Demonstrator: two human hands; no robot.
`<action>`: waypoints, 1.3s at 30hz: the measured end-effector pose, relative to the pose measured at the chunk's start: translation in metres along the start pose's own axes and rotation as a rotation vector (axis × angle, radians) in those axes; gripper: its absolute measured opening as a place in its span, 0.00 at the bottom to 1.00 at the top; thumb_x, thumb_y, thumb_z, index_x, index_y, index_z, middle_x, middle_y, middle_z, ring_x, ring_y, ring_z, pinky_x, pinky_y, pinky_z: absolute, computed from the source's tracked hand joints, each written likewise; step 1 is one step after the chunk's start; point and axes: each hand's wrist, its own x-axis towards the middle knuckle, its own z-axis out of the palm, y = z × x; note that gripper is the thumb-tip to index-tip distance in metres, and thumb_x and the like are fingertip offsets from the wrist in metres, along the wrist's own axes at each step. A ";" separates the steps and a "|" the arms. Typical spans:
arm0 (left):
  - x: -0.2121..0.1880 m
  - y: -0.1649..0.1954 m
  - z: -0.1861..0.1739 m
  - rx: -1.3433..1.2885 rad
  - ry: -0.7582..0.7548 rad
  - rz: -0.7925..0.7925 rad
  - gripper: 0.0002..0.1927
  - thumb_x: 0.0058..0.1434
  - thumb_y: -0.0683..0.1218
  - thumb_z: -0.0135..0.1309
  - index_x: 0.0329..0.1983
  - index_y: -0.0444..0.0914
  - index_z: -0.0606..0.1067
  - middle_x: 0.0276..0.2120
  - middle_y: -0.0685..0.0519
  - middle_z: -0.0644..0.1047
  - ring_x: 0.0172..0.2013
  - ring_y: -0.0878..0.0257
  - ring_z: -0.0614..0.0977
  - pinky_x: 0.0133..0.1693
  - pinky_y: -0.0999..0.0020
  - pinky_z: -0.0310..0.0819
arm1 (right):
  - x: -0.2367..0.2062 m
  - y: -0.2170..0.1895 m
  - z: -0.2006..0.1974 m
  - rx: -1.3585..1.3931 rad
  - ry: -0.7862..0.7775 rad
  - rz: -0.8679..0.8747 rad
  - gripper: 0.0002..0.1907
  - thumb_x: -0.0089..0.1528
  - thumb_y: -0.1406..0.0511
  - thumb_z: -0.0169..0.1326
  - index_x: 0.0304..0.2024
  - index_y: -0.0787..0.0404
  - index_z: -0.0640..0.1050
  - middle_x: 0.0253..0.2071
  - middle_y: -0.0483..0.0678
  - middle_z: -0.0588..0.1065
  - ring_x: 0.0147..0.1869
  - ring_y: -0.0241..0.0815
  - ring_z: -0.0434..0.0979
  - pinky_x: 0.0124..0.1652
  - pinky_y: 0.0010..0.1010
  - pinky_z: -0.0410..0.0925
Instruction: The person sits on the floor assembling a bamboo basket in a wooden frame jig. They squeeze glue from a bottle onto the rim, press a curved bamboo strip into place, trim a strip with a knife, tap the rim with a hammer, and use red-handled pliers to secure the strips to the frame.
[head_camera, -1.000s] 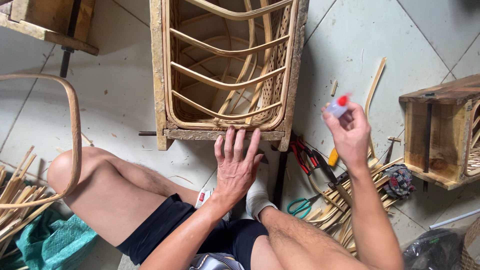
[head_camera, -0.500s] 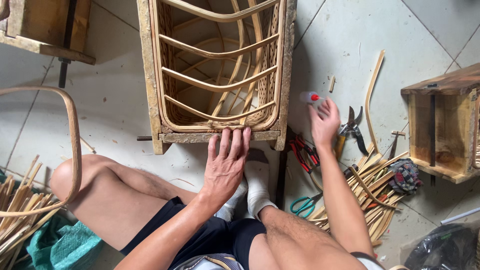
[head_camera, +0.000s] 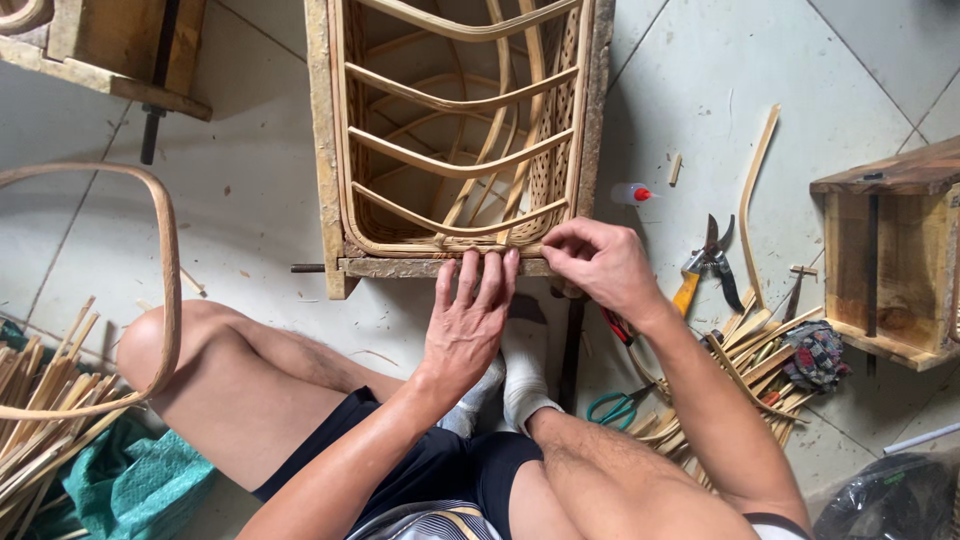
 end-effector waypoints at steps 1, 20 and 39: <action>-0.001 -0.001 0.001 0.006 0.002 0.002 0.36 0.61 0.45 0.49 0.74 0.32 0.61 0.64 0.41 0.63 0.67 0.44 0.63 0.67 0.45 0.54 | 0.004 -0.003 -0.002 -0.006 -0.042 0.062 0.07 0.60 0.66 0.63 0.37 0.63 0.83 0.24 0.44 0.80 0.25 0.29 0.78 0.26 0.22 0.71; -0.005 -0.035 -0.002 -0.058 0.016 0.113 0.35 0.61 0.48 0.49 0.74 0.36 0.63 0.64 0.48 0.66 0.65 0.53 0.65 0.67 0.50 0.53 | 0.013 -0.015 0.011 0.223 -0.229 0.272 0.08 0.62 0.67 0.57 0.39 0.66 0.81 0.19 0.46 0.76 0.15 0.30 0.71 0.15 0.22 0.64; -0.003 -0.064 -0.012 -0.029 -0.077 0.217 0.30 0.64 0.46 0.47 0.69 0.30 0.67 0.58 0.43 0.70 0.60 0.53 0.71 0.61 0.54 0.63 | 0.018 -0.020 0.008 0.137 -0.253 0.314 0.10 0.60 0.64 0.61 0.37 0.67 0.83 0.20 0.47 0.78 0.14 0.30 0.68 0.14 0.23 0.60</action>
